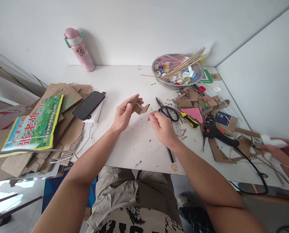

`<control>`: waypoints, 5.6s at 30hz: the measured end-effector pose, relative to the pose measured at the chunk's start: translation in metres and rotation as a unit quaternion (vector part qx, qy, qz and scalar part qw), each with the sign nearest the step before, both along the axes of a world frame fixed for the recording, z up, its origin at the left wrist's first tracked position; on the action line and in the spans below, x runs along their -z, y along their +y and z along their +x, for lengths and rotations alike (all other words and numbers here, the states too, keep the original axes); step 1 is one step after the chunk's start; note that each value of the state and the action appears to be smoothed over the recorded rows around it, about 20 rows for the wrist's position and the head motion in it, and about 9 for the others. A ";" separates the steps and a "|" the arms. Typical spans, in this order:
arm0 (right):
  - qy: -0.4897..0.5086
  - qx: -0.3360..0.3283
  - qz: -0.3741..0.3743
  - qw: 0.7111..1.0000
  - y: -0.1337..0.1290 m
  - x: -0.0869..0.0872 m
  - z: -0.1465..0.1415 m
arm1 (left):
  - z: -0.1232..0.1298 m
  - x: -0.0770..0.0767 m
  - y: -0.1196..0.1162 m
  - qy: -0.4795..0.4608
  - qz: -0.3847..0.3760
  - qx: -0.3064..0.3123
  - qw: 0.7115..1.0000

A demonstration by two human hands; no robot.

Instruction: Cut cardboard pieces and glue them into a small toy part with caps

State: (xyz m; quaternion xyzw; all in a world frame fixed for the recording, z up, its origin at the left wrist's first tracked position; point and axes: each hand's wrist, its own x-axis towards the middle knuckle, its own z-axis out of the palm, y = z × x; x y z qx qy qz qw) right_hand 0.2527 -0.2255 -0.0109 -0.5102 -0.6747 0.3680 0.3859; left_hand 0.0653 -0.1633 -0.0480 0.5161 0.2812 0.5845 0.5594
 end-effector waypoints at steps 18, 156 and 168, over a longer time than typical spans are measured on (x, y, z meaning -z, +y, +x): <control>-0.038 -0.063 0.033 0.997 0.002 -0.026 0.034 | 0.002 -0.004 -0.003 -0.018 -0.030 0.040 0.999; -0.034 -0.092 -0.059 0.993 0.023 0.011 0.015 | -0.012 -0.009 0.003 0.100 -0.095 0.094 0.986; -0.395 0.094 -0.051 0.912 0.029 -0.021 0.124 | -0.025 0.017 0.026 0.152 -0.029 -0.047 0.987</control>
